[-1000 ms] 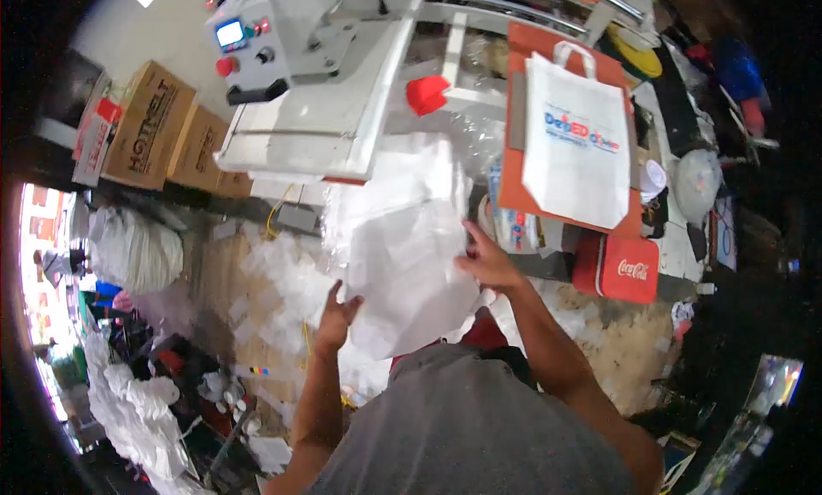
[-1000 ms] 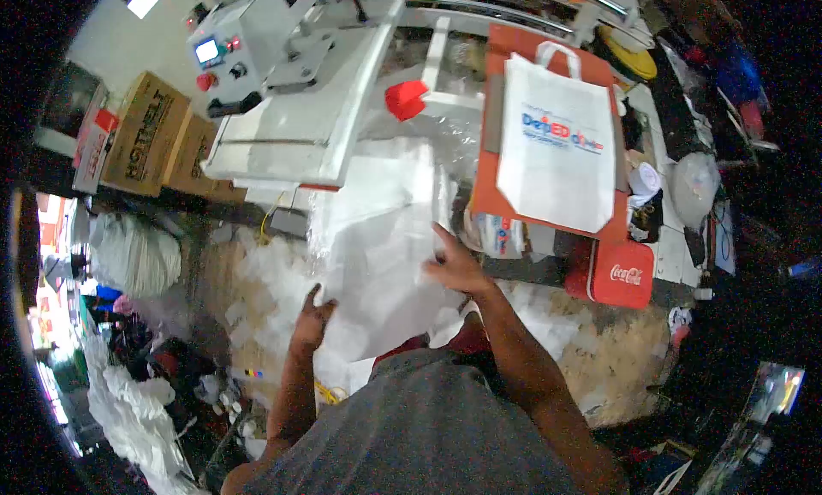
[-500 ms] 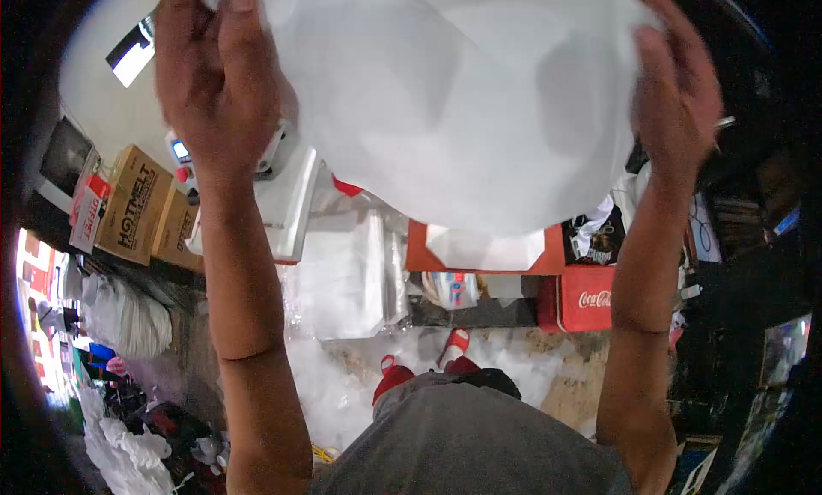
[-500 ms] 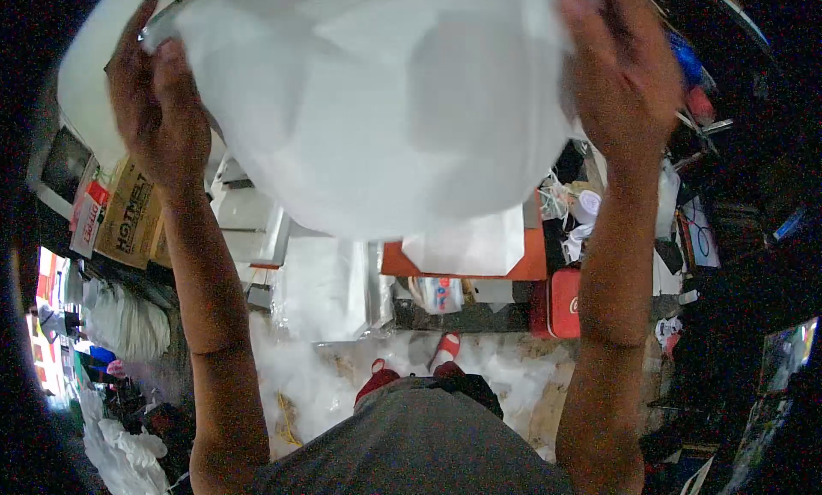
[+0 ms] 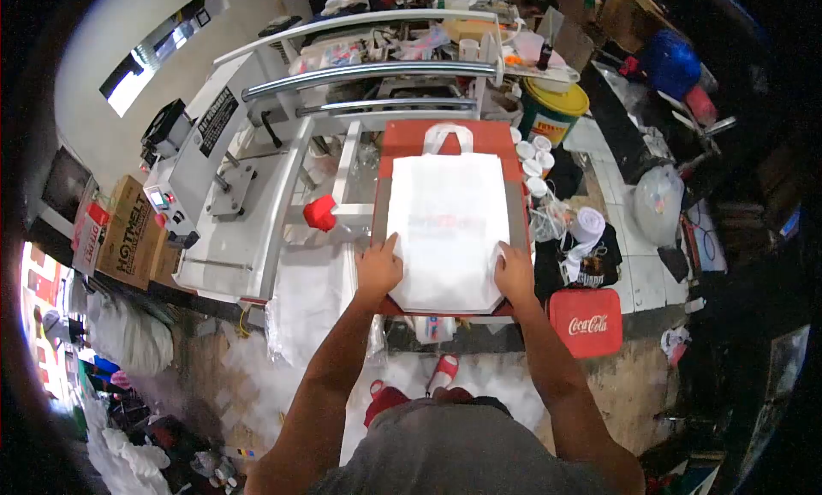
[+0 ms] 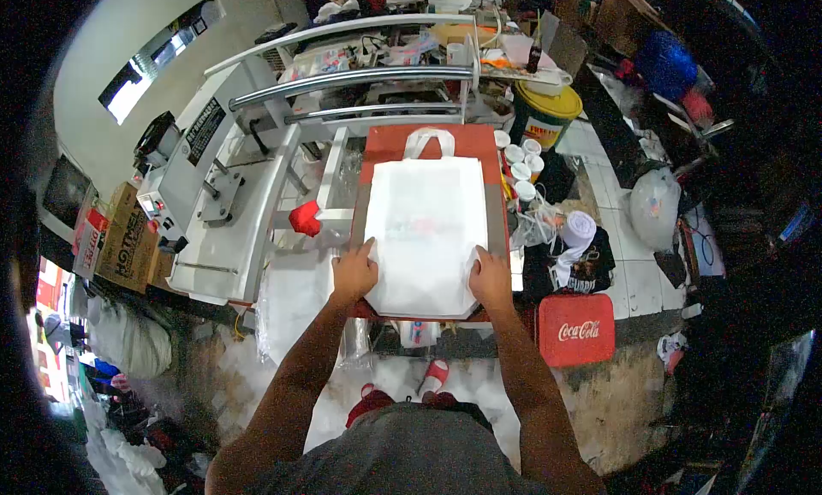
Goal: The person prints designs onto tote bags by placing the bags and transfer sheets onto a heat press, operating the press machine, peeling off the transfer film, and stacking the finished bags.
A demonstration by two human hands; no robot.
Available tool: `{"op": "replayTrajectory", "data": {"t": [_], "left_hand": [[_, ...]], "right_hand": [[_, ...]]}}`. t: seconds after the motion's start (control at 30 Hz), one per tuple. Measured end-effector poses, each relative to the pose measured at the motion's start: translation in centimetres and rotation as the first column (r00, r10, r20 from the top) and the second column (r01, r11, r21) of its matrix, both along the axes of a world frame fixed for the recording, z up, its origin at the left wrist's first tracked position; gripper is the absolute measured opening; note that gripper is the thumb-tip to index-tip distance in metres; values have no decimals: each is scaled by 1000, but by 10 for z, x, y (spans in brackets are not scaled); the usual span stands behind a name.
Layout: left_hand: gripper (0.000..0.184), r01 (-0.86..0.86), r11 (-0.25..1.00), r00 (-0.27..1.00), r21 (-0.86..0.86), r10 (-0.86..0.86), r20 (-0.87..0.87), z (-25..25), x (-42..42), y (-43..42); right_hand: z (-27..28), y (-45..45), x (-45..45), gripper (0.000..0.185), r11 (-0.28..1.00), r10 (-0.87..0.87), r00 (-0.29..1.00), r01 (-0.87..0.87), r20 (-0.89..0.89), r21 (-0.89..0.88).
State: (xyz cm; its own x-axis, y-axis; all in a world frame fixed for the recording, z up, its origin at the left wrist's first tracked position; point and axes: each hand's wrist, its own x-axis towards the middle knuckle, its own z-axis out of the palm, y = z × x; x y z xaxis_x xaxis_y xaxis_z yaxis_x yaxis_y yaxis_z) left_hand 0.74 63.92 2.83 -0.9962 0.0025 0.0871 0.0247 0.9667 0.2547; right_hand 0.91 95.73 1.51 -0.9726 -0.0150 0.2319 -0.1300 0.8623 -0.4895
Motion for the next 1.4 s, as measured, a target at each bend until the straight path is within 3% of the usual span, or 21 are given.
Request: {"op": "replayTrajectory", "data": {"t": [0.07, 0.17, 0.47, 0.6, 0.7, 0.77, 0.87, 1.0, 1.1, 1.2, 1.27, 1.3, 1.33, 1.37, 1.4], "left_hand": [[56, -31, 999, 988, 20, 33, -152, -8, 9, 2], [53, -50, 997, 971, 52, 61, -231, -16, 11, 4], [51, -76, 985, 951, 155, 118, -286, -26, 17, 7], [48, -77, 987, 968, 138, 107, -225, -31, 18, 4], [49, -106, 972, 931, 210, 171, -322, -25, 21, 7], [46, -186, 925, 957, 330, 247, -153, -16, 33, 8], [34, -172, 924, 955, 342, 241, -173, -21, 41, 6], [31, -146, 935, 949, 324, 224, -220, -32, 40, 5], [29, -137, 944, 932, 299, 225, -284, -34, 36, 4], [26, -90, 917, 933, 387, 214, -290, -38, 37, -5], [23, -31, 705, 891, 708, 341, -300, -42, 44, -14], [23, -42, 704, 893, 709, 345, -289, -41, 56, -22], [22, -80, 655, 911, 751, 355, -212, -28, 76, -30], [21, -119, 606, 924, 786, 357, -135, -22, 95, -40], [20, -129, 648, 920, 750, 362, -154, -35, 115, -53]], "right_hand": [[1, 2, 12, 38, 999, 2, 993, 5, -118, 54], [1, 1, 17, 37, 997, -19, 990, 28, -139, 69], [-7, -1, 27, 34, 990, -72, 982, 93, -176, 110], [-2, -4, 30, 33, 989, -68, 980, 91, -187, 116], [3, -5, 30, 32, 990, -93, 970, 115, -223, 87], [0, -3, 31, 32, 992, -104, 970, 118, -221, 51], [-3, -3, 31, 32, 994, -104, 973, 110, -205, 17], [-4, -4, 31, 31, 994, -104, 977, 107, -187, 10], [-10, -2, 28, 29, 995, -97, 955, 102, -279, 2], [-31, 17, 25, 27, 994, -64, 939, 28, -337, -109], [-41, 39, 31, 24, 784, -488, 841, 305, -234, -540], [-48, 54, 40, 23, 593, -587, 807, 379, -60, -710], [-53, 67, 57, 24, 591, -684, 729, 529, -31, -610], [-76, 82, 75, 26, 536, -702, 712, 537, 9, -652], [-106, 92, 92, 30, 476, -720, 692, 545, 51, -690]]}}
